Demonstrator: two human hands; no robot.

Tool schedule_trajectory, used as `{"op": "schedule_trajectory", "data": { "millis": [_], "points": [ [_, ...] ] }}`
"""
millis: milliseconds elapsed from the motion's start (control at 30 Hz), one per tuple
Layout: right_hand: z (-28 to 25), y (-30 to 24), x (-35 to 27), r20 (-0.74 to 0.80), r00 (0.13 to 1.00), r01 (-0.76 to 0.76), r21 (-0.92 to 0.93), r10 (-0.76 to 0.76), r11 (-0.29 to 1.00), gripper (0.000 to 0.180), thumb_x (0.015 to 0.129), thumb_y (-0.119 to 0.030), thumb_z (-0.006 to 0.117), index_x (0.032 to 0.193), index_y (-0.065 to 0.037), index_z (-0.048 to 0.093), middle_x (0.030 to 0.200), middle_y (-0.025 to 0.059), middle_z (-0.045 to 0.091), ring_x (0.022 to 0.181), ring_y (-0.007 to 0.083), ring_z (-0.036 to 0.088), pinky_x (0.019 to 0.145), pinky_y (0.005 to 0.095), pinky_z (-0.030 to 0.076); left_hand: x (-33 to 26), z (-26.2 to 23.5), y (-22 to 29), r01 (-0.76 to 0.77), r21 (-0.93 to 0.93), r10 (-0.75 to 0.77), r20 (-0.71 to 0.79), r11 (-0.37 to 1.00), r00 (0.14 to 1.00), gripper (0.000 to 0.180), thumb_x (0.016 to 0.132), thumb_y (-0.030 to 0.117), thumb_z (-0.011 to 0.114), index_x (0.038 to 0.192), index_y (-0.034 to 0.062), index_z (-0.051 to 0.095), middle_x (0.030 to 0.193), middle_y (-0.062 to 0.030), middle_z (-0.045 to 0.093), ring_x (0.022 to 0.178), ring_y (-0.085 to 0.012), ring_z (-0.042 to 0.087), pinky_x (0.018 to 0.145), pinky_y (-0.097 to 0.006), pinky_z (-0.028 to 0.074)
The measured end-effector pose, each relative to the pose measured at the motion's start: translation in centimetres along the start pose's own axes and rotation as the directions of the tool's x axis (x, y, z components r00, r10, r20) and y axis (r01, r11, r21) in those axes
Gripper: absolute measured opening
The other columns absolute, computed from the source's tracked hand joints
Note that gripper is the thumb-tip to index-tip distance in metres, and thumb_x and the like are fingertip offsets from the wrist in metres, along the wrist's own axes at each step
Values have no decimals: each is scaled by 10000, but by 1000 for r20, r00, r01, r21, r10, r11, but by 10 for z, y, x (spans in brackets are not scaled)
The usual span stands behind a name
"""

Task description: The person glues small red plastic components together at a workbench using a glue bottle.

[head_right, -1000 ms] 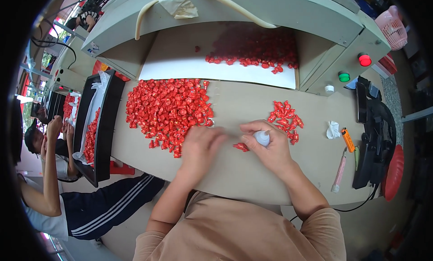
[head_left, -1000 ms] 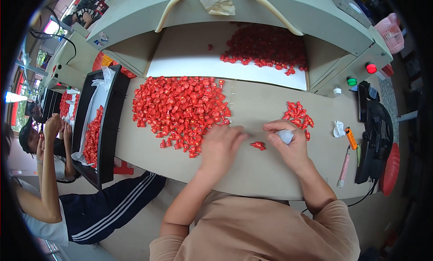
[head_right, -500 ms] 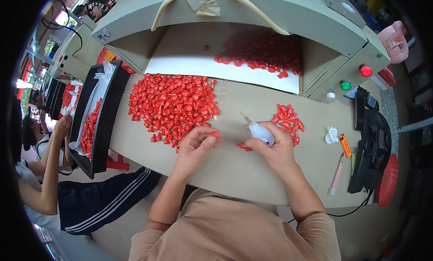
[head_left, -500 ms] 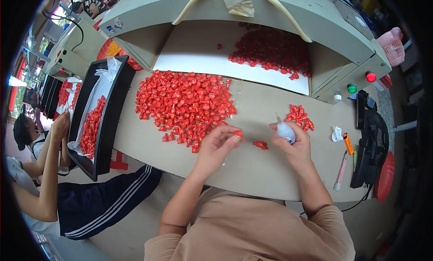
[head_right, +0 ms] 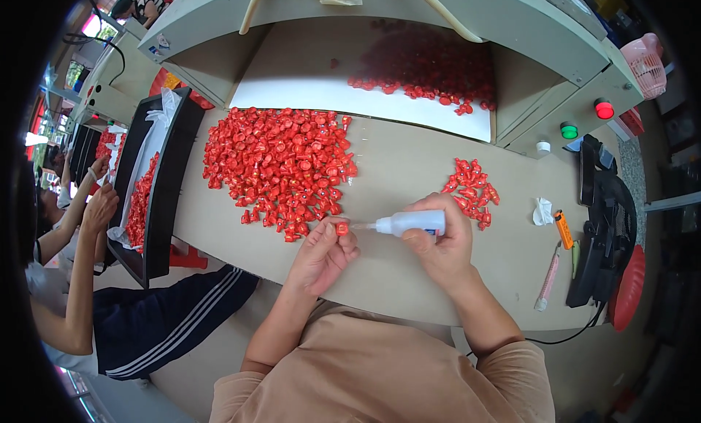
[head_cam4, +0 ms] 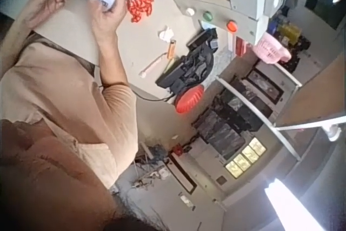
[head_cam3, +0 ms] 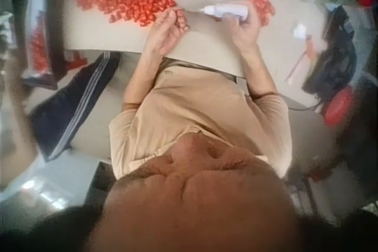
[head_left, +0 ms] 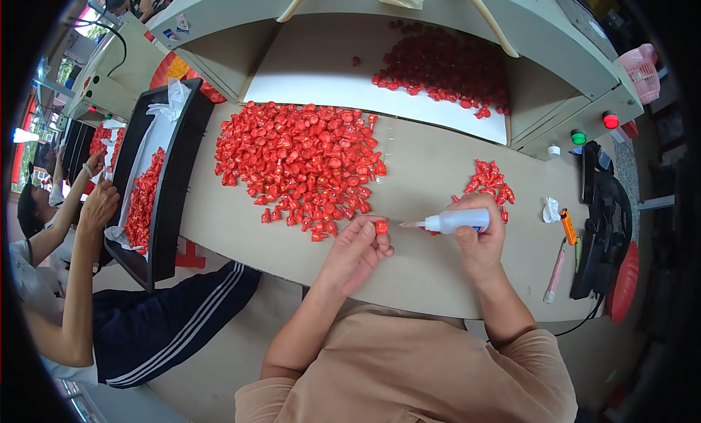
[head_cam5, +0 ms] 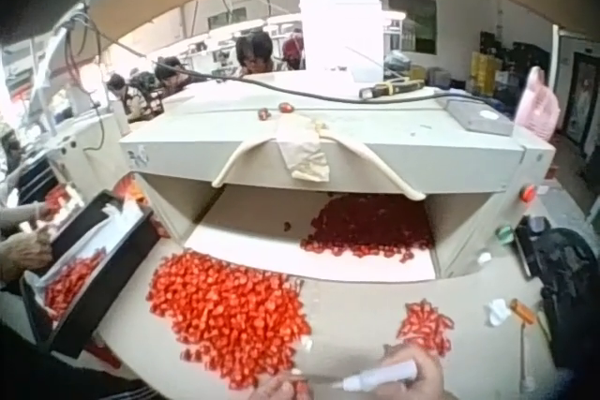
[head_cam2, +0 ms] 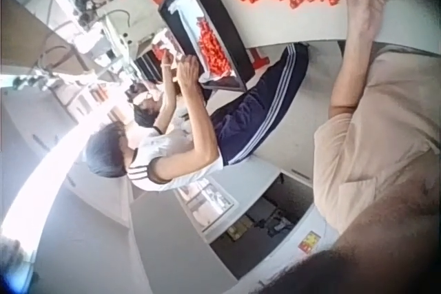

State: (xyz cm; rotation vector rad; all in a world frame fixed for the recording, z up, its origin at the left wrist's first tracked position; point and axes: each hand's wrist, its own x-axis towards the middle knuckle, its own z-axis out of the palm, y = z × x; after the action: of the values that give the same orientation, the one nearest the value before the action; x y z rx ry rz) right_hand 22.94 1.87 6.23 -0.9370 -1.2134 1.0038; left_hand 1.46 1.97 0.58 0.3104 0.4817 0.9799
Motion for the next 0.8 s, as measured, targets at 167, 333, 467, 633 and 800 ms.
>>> {"op": "schedule_trajectory", "data": {
  "millis": [167,333,467,633,800],
  "points": [
    [2,0,2,147,968,242,-322,-204,915,407,722,-268,841,936,-23,596,788,74,624,666,130,588,561,255,448,2,3,1,50,-68,-51,-3,996,999,222,987,239,515,1086,56,593,835,-6,585,787,-116,555,758,-311,473],
    [3,1,-1,184,960,265,-342,-213,902,401,707,-259,848,920,-30,597,746,72,617,616,153,574,533,261,436,2,6,2,39,-55,-39,8,998,999,232,996,255,494,1082,64,592,791,6,550,758,-103,525,758,-308,454],
    [6,4,1,210,944,317,-362,-254,877,410,696,-274,850,914,-37,596,732,69,612,587,169,559,517,270,427,3,5,2,43,-39,-43,3,998,999,233,996,261,495,1081,65,588,793,7,552,760,-98,527,764,-312,457],
    [8,4,0,208,945,316,-381,-253,869,418,691,-285,850,913,-42,594,727,71,611,584,178,560,519,277,430,3,4,2,49,-16,-49,-1,999,999,233,997,263,494,1078,66,587,795,11,555,761,-90,531,776,-315,464],
    [10,4,-1,206,949,303,-388,-239,870,424,688,-285,851,919,-46,588,724,71,609,582,184,560,516,280,430,2,6,2,50,-35,-50,-21,998,999,188,976,219,530,1073,67,583,790,5,560,756,-102,532,756,-303,459]
  ]
}}
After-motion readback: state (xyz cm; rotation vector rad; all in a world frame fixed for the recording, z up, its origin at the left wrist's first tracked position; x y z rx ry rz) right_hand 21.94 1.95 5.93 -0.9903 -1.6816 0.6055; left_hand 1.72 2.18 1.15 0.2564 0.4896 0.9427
